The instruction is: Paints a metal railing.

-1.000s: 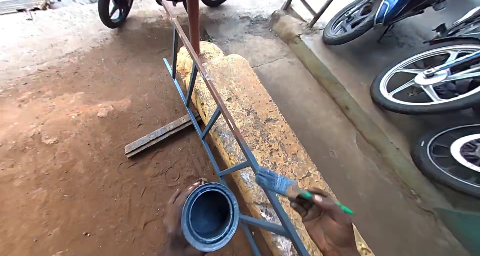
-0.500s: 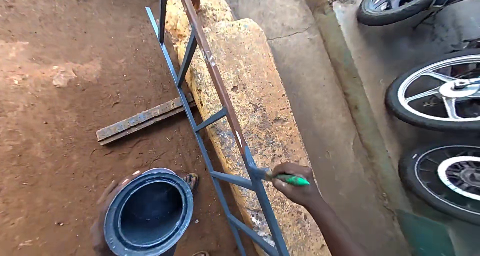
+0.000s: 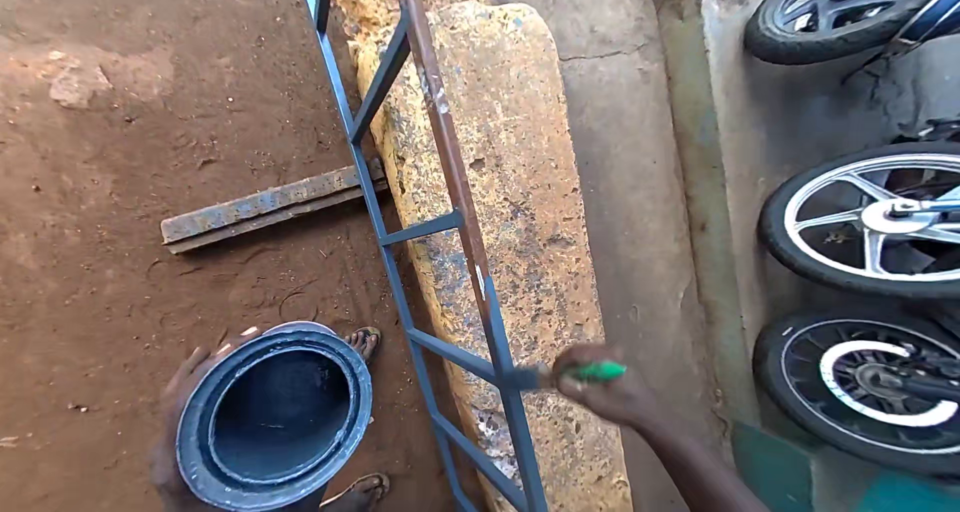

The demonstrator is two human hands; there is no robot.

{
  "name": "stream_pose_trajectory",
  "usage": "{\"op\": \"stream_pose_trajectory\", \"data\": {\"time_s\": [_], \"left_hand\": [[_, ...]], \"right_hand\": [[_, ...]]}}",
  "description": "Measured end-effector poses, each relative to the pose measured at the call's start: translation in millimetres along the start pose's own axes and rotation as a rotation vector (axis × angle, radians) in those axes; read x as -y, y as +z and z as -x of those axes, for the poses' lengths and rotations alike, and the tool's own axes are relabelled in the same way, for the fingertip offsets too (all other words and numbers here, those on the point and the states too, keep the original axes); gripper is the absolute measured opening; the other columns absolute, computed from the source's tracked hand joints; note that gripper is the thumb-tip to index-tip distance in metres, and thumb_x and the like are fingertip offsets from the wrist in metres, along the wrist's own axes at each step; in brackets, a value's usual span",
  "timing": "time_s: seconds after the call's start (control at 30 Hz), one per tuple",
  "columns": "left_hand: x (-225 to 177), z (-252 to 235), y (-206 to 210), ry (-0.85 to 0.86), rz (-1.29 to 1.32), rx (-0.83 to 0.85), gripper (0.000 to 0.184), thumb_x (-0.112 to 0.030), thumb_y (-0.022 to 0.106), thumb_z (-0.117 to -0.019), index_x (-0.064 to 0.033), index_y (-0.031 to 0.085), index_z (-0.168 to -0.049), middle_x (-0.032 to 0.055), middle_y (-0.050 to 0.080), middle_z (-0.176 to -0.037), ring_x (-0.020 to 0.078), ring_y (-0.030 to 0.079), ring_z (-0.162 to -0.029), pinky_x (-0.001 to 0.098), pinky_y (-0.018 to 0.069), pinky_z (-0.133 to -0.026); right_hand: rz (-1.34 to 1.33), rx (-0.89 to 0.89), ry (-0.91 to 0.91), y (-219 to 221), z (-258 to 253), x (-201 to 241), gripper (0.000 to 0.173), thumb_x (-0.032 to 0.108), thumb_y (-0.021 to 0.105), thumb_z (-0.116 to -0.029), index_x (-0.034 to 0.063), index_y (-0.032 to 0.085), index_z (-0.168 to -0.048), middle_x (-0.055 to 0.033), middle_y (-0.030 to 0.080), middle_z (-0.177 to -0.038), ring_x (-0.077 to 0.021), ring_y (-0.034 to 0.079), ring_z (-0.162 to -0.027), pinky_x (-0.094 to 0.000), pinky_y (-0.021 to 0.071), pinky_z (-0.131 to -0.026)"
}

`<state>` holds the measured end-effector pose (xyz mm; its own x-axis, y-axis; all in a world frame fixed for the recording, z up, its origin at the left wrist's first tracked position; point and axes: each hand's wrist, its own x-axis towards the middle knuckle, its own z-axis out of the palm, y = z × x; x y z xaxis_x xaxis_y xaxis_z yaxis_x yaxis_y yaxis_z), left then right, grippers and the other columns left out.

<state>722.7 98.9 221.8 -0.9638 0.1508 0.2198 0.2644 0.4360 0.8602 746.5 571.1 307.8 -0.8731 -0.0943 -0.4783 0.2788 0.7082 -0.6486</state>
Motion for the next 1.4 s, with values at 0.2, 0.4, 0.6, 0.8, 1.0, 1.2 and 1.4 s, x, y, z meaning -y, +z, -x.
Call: {"op": "stream_pose_trajectory", "data": {"time_s": [0.2, 0.4, 0.6, 0.8, 1.0, 1.2, 1.4], "left_hand": [[22.0, 29.6, -4.1, -0.038, -0.017, 0.031, 0.119, -0.05, 0.092, -0.0689, -0.0101, 0.024, -0.158, 0.0165, 0.056, -0.143, 0.023, 0.059, -0.13, 0.0448, 0.0474, -0.112], [5.0, 11.7, -7.7, -0.051, 0.002, 0.038, 0.113, -0.047, 0.092, -0.0698, -0.0131, 0.028, -0.156, 0.0116, 0.057, -0.144, 0.0234, 0.057, -0.133, 0.0477, 0.0449, -0.114], [7.5, 9.5, -5.3, -0.054, -0.017, -0.033, 0.114, -0.05, 0.095, -0.0569, -0.0129, 0.041, -0.151, 0.0126, 0.056, -0.146, 0.0311, 0.052, -0.137, 0.0563, 0.0397, -0.117], [21.7, 30.5, -3.0, -0.071, 0.035, 0.036, 0.114, -0.049, 0.09, -0.0718, -0.0011, 0.028, -0.154, 0.0215, 0.058, -0.14, 0.0245, 0.061, -0.128, 0.0435, 0.0469, -0.112], [11.8, 6.2, -11.7, -0.094, 0.022, 0.025, 0.109, -0.051, 0.09, -0.0676, -0.0107, 0.035, -0.153, 0.0122, 0.054, -0.148, 0.0256, 0.051, -0.138, 0.0503, 0.0371, -0.119], [25.9, 28.1, -18.0, -0.152, 0.057, -0.004, 0.113, -0.043, 0.092, -0.0716, -0.0023, 0.027, -0.155, 0.0218, 0.055, -0.143, 0.0249, 0.059, -0.13, 0.0445, 0.0466, -0.113], [19.8, 1.9, -23.0, -0.131, -0.03, 0.051, 0.105, -0.046, 0.089, -0.0753, -0.0047, 0.033, -0.153, 0.0157, 0.059, -0.14, 0.0204, 0.061, -0.127, 0.042, 0.0471, -0.112]], "right_hand": [[-0.078, -0.492, -0.203, 3.5, -136.7, 39.1, 0.012, 0.014, 0.076, -0.0833, 0.0061, 0.077, -0.092, -0.0009, 0.076, -0.084, -0.0037, 0.07, -0.07, -0.0254, 0.0608, -0.065], [0.071, -0.19, -0.196, 35.9, -3.3, 0.8, 0.026, 0.034, 0.067, -0.0915, 0.0091, 0.075, -0.087, -0.0025, 0.074, -0.081, -0.0088, 0.07, -0.073, -0.0313, 0.0614, -0.066], [0.066, 0.027, -0.029, -4.3, -18.8, 17.6, 0.026, 0.034, 0.07, -0.0893, 0.009, 0.076, -0.088, -0.0015, 0.073, -0.08, -0.0099, 0.069, -0.073, -0.0353, 0.0601, -0.068], [0.013, -0.48, -0.21, -21.7, -196.9, 68.9, 0.013, 0.017, 0.076, -0.0834, 0.0071, 0.077, -0.092, -0.0018, 0.076, -0.081, -0.0076, 0.071, -0.069, -0.0321, 0.0615, -0.065], [0.149, -0.256, -0.257, -7.8, -117.1, 35.3, 0.017, 0.025, 0.071, -0.0851, 0.0091, 0.076, -0.087, 0.0005, 0.072, -0.077, -0.005, 0.067, -0.066, -0.0286, 0.0585, -0.06], [0.074, 0.105, 0.021, -42.7, -133.3, 49.0, 0.01, 0.017, 0.074, -0.0836, 0.0087, 0.076, -0.088, -0.0009, 0.073, -0.077, -0.0114, 0.068, -0.068, -0.0391, 0.06, -0.066], [-0.264, -0.47, -0.138, -34.3, -276.2, 83.8, 0.012, 0.009, 0.075, -0.0813, 0.0046, 0.074, -0.093, -0.0045, 0.075, -0.08, -0.0174, 0.074, -0.066, -0.0401, 0.0662, -0.065]]}}
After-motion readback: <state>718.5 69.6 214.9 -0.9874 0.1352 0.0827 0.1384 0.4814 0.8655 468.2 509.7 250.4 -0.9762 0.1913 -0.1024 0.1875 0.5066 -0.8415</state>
